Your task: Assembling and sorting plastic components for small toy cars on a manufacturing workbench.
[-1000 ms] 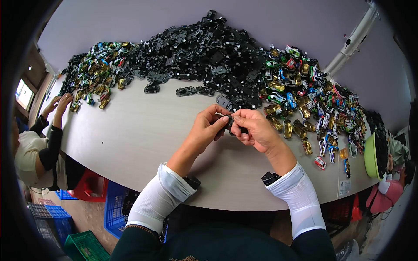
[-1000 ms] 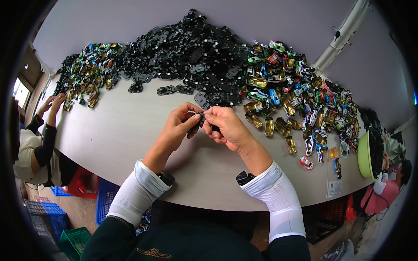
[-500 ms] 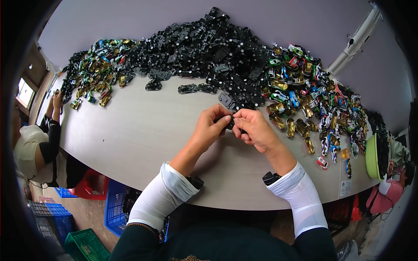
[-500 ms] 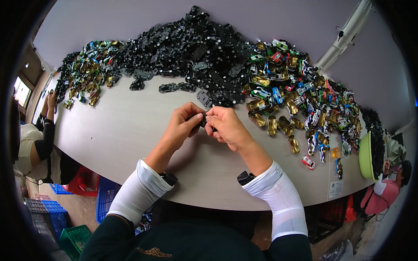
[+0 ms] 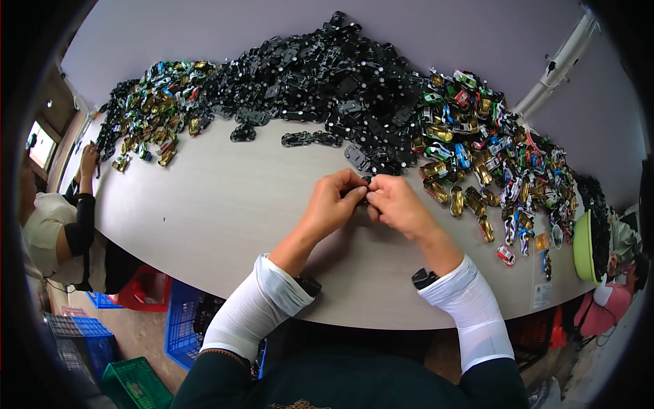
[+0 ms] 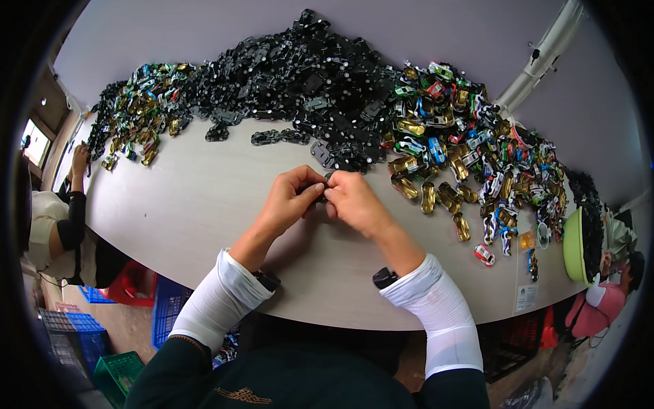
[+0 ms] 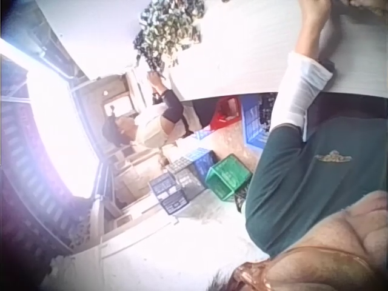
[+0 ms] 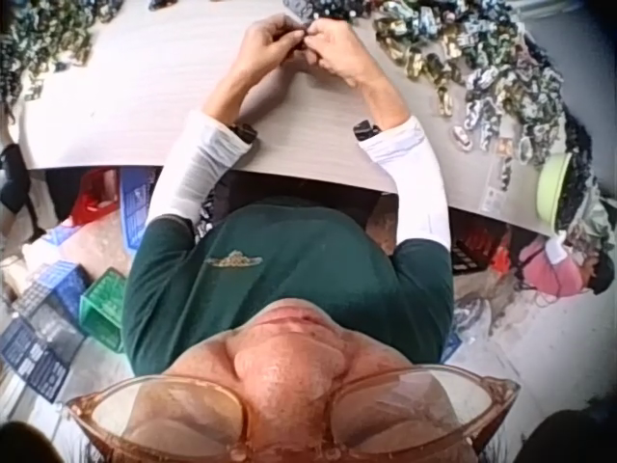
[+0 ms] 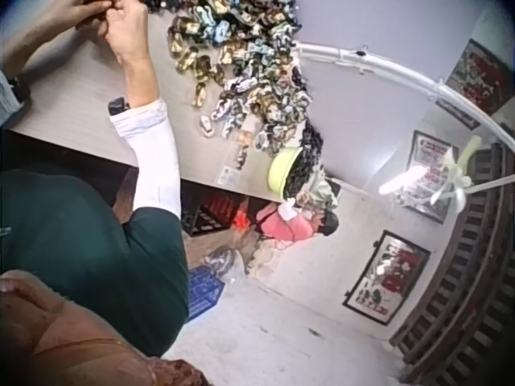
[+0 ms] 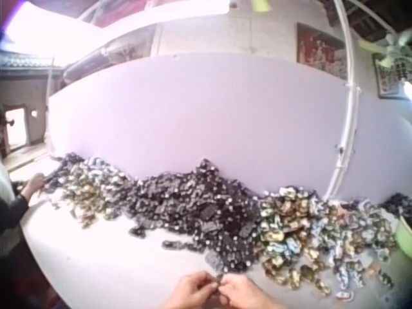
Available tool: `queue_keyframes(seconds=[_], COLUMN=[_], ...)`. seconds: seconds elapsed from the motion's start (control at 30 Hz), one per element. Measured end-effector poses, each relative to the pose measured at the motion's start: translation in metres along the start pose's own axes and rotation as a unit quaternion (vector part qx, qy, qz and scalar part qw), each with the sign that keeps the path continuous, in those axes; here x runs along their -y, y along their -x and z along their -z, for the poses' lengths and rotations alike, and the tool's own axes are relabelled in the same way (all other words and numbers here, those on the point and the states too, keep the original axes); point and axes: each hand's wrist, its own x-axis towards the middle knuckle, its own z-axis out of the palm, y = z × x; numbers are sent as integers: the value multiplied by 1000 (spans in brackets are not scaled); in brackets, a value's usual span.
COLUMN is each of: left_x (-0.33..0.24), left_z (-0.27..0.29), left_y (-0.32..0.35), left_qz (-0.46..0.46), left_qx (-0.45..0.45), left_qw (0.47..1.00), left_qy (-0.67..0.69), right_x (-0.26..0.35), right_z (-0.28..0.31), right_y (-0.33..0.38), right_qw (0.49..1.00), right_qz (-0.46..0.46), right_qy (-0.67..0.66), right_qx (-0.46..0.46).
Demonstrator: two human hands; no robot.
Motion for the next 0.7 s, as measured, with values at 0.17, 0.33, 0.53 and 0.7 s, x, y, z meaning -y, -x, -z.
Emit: queue_keyframes(seconds=[0.17, 0.33, 0.53, 0.7], left_x=[-2, -6, -6, -3], left_z=[6, 5, -1, -3], left_y=[-5, -6, -2, -2], left_qz=[50, 36, 3, -6], left_qx=[58, -52, 2, -5], left_qw=[985, 983, 971, 974], left_qy=[157, 173, 238, 224], right_x=[19, 10, 20, 26], right_z=[21, 15, 16, 9], right_y=[8, 6, 12, 15], right_qw=[997, 998, 997, 993], right_qz=[-43, -15, 65, 99], right_qy=[-58, 10, -5, -39], right_qx=[4, 65, -38, -53])
